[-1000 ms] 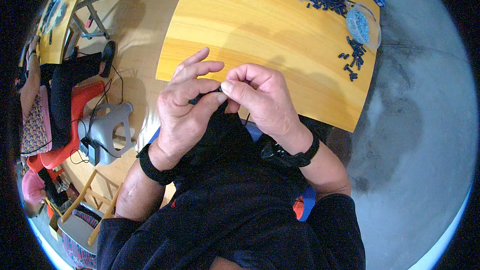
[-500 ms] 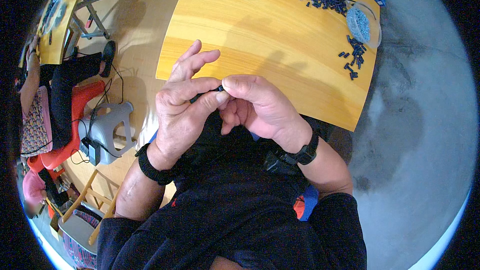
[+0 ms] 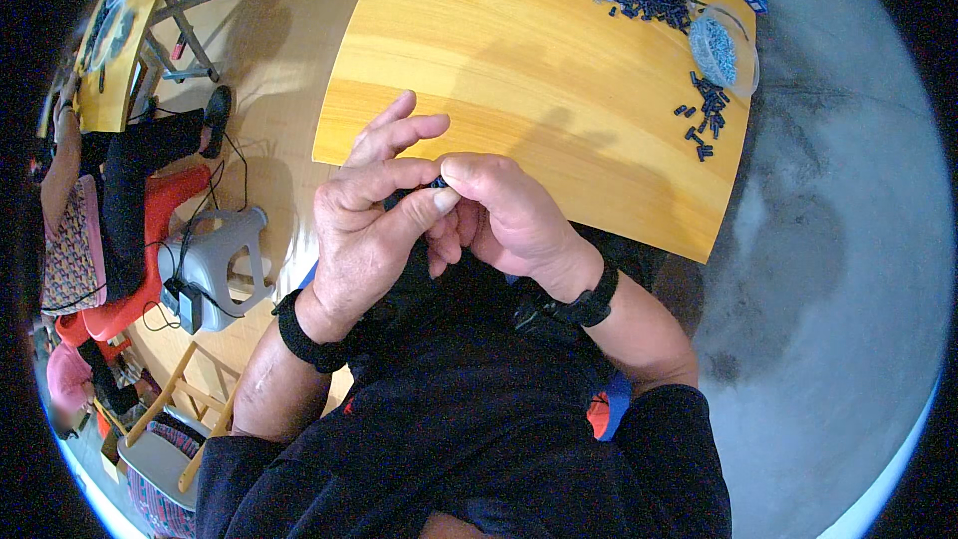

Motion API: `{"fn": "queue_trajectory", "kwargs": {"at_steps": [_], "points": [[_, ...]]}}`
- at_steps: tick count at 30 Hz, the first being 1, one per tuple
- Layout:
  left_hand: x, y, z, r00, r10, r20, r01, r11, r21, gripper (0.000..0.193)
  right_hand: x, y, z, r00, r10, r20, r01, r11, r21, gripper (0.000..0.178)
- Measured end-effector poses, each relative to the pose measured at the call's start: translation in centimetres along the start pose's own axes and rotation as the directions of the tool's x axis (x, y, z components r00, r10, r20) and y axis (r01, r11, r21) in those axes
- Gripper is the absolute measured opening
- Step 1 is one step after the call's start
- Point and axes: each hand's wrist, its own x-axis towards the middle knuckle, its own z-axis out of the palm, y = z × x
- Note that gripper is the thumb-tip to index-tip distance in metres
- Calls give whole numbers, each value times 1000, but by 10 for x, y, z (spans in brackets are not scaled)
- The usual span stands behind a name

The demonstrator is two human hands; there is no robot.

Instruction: Joining small blue plastic connectors together.

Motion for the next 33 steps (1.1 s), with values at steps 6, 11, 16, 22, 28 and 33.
{"fn": "queue_trajectory", "kwargs": {"at_steps": [6,11,16,22,28,33], "points": [[0,1,-1,999,8,36,-10,999,45,14,0,3,0,999,-51,0,51,997,-56,38],[2,1,-2,999,11,39,-13,999,46,14,-3,-5,3,997,-64,-35,58,987,-148,34],[3,0,-3,999,45,21,-48,985,165,14,-2,-16,9,943,-298,-148,220,893,-393,13],[1,-4,-1,994,103,-33,-92,964,249,14,-5,-21,15,911,-376,-167,184,736,-652,11],[1,-3,1,991,121,-57,-101,955,278,14,-3,-22,16,921,-324,-218,144,800,-583,10],[1,-3,0,989,137,-59,-114,950,290,15,-3,-22,12,945,-242,-218,135,900,-414,10]]}}
